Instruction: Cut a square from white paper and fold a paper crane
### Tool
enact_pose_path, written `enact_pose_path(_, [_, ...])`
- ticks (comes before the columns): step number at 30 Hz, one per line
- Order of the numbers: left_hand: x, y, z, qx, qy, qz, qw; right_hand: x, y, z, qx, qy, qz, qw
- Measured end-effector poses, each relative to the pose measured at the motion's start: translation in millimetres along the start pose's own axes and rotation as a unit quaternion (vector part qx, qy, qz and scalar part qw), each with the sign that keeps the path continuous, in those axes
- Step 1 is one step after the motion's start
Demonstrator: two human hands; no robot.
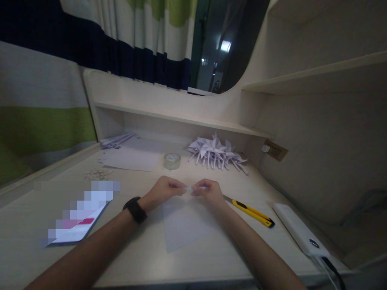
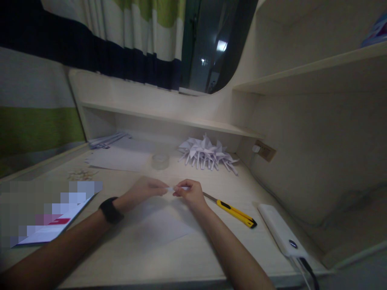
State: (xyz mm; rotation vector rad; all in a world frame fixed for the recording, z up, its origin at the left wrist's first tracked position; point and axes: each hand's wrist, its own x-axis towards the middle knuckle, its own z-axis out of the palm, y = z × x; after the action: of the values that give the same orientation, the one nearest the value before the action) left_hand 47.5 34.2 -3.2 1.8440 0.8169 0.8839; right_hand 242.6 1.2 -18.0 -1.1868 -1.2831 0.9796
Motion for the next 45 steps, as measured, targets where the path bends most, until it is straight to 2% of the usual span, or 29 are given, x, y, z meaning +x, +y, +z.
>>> enact_pose_path(11, [2.0, -2.8, -0.8, 0.022, 0.03, -0.001, 0.999, -1.9, -2.3, 4.0, 0.04, 0.021, -0.007, 0.999])
enact_pose_path(15, [1.9, -0.6, -1.4, 0.023, 0.041, -0.011, 0.999, -1.1, 0.7, 4.9, 0.042, 0.001, 0.016, 0.999])
enact_pose_path(18, [1.6, 0.4, -0.8, 0.002, 0.042, -0.019, 0.999, -0.4, 0.2, 4.1, 0.037, 0.003, 0.029, 0.999])
enact_pose_path(26, [-1.2, 4.2, 1.8, -0.091, 0.024, -0.053, 0.994, 0.2, 1.0, 2.6, 0.005, 0.007, -0.008, 1.0])
enact_pose_path(33, [0.4, 5.3, 2.8, -0.029, 0.042, -0.035, 0.998, -1.9, 1.1, 3.5, 0.03, -0.001, 0.013, 0.999])
enact_pose_path(37, [0.5, 3.6, 3.8, -0.043, 0.047, -0.035, 0.997, -1.7, 1.0, 5.2, 0.042, 0.011, 0.016, 0.999])
enact_pose_path(42, [-1.7, 4.5, 4.5, -0.052, 0.017, -0.071, 0.996, -0.5, 0.9, 4.1, 0.01, 0.023, -0.012, 1.0])
enact_pose_path(45, [-1.6, 4.3, 3.0, -0.024, 0.01, -0.062, 0.998, -0.4, 2.4, 3.0, 0.017, 0.005, 0.001, 1.0])
